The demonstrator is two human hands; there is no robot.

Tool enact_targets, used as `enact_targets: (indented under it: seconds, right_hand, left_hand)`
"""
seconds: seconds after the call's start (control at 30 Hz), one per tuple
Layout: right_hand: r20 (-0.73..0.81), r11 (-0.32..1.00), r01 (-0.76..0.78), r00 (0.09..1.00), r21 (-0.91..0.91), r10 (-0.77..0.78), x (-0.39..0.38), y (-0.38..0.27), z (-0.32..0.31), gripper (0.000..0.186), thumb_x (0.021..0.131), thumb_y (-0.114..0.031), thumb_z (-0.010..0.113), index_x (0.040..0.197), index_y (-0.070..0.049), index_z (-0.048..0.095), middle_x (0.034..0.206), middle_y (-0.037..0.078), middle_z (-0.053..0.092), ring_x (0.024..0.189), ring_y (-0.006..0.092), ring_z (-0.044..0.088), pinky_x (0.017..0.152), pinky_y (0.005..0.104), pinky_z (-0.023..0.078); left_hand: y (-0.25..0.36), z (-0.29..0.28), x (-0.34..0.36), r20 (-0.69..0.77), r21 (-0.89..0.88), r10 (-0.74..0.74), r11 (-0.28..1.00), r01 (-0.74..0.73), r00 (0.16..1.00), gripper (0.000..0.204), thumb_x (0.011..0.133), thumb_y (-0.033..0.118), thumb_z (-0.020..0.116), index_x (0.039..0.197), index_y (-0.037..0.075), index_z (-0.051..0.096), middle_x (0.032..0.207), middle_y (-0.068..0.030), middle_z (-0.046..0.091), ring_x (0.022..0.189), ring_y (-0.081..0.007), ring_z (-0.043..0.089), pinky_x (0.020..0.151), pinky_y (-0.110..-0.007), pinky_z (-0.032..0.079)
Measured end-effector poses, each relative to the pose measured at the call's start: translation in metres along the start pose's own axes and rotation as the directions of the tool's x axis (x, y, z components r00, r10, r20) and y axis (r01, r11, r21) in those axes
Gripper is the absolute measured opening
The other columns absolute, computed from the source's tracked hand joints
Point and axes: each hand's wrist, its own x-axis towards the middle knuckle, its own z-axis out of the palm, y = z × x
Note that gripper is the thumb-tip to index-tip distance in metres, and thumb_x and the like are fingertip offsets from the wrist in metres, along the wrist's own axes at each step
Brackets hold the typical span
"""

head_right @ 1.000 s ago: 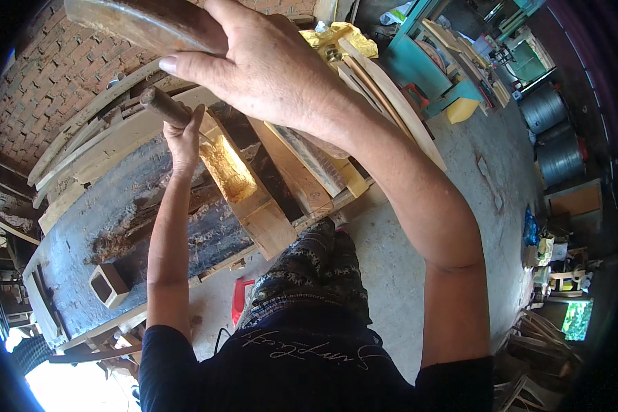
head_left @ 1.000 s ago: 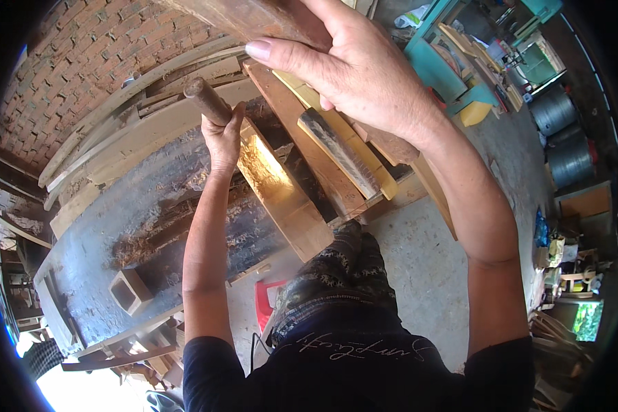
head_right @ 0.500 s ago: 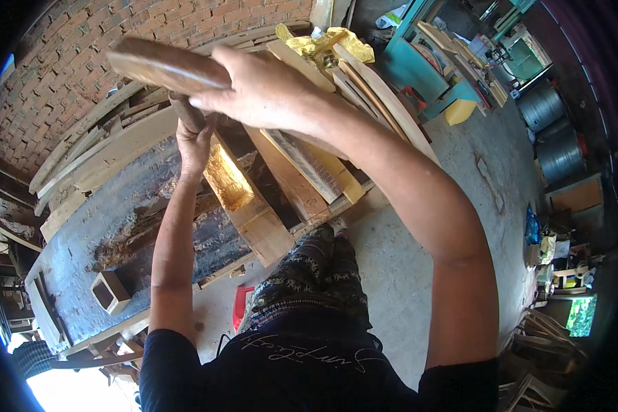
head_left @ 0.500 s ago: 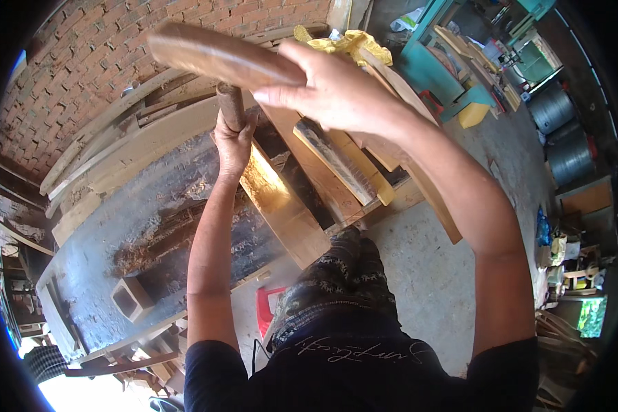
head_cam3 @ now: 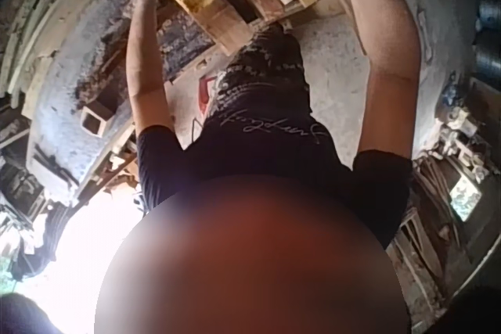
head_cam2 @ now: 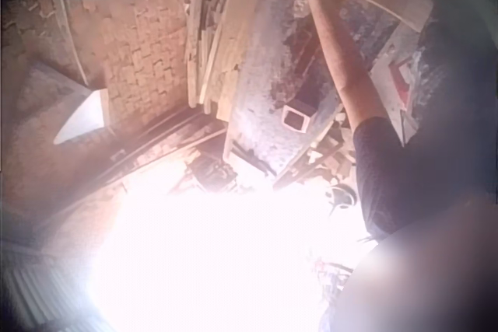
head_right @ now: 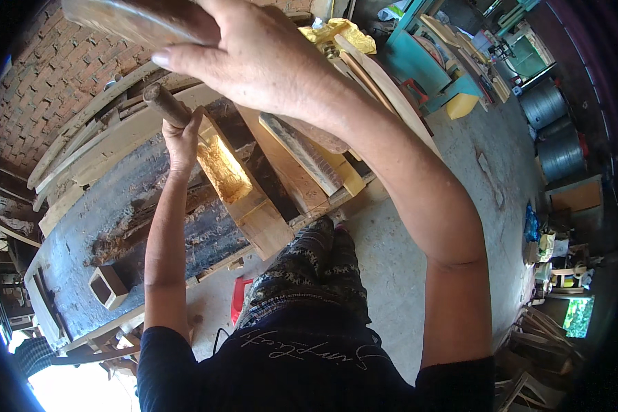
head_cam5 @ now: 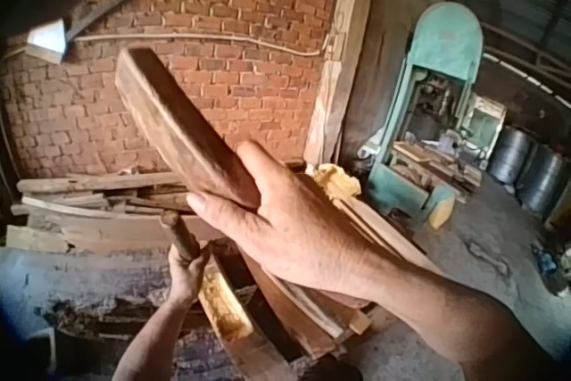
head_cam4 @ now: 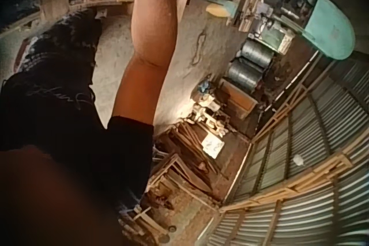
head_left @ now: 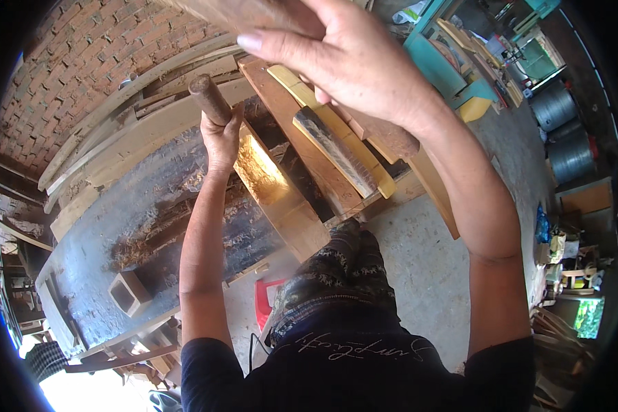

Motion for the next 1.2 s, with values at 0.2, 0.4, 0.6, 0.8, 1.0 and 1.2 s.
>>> enact_targets:
  seconds: [0.2,0.4,0.6,0.8,1.0,1.2]
  right_hand:
    - [0.036,0.996,-0.022,0.999,-0.082,0.025,-0.006,0.050,0.044,0.044,0.093,-0.035,0.063,0.119,-0.001,0.052,0.083,0.014,0.063,0.058,0.0156,0.057,0.051,0.0298,0.051]
    - [0.241,0.938,-0.319,0.908,-0.134,0.343,0.002,0.037,0.027,0.051,0.093,-0.044,0.059,0.119,-0.001,0.050,0.076,0.008,0.057,0.048,0.0104,0.053,0.041,0.0209,0.048]
    - [0.017,0.983,-0.180,0.983,-0.033,0.180,0.014,0.043,0.047,0.064,0.092,-0.046,0.061,0.133,0.000,0.044,0.077,0.007,0.056,0.044,0.0090,0.051,0.039,0.0229,0.049]
    - [0.210,0.913,-0.369,0.892,-0.172,0.400,0.024,0.039,0.031,0.049,0.095,-0.033,0.061,0.128,0.001,0.047,0.075,0.009,0.063,0.047,0.0107,0.054,0.039,0.0250,0.046]
    - [-0.022,0.984,-0.174,0.985,-0.033,0.173,0.023,0.054,0.058,0.064,0.093,-0.047,0.060,0.134,0.000,0.045,0.077,0.011,0.063,0.047,0.0110,0.056,0.041,0.0224,0.050]
    - [0.291,0.872,-0.445,0.823,-0.204,0.488,0.018,0.058,0.041,0.052,0.094,-0.046,0.057,0.123,-0.002,0.050,0.066,0.002,0.051,0.046,0.0086,0.050,0.040,0.0190,0.045]
  left_hand:
    - [-0.008,0.006,0.001,0.050,-0.031,0.027,0.999,-0.026,0.998,0.021,0.089,0.004,0.068,0.104,0.006,0.054,0.089,0.0016,0.062,0.079,-0.0040,0.056,0.073,-0.022,0.048]
    - [-0.008,0.009,0.003,0.031,-0.011,0.006,1.000,-0.006,1.000,0.027,0.087,0.002,0.068,0.110,0.006,0.053,0.090,0.0031,0.059,0.082,-0.0040,0.055,0.077,-0.023,0.047]
    - [-0.009,0.001,0.011,0.013,0.016,-0.017,1.000,0.017,1.000,0.023,0.084,0.002,0.071,0.098,0.008,0.053,0.080,0.0049,0.057,0.071,-0.0049,0.051,0.067,-0.023,0.045]
    - [-0.025,-0.006,0.022,-0.043,-0.081,-0.115,0.990,0.112,0.992,0.025,0.082,0.002,0.073,0.094,0.009,0.052,0.076,0.0058,0.053,0.067,-0.0046,0.048,0.063,-0.022,0.043]
    - [-0.026,-0.008,0.026,-0.026,-0.088,-0.099,0.991,0.096,0.995,0.027,0.081,0.002,0.073,0.092,0.010,0.051,0.074,0.0055,0.052,0.065,-0.0043,0.047,0.060,-0.022,0.043]
    - [-0.026,-0.013,0.027,-0.045,-0.109,-0.194,0.976,0.188,0.980,0.029,0.080,0.003,0.074,0.093,0.010,0.050,0.075,0.0036,0.053,0.062,-0.0065,0.050,0.057,-0.022,0.043]
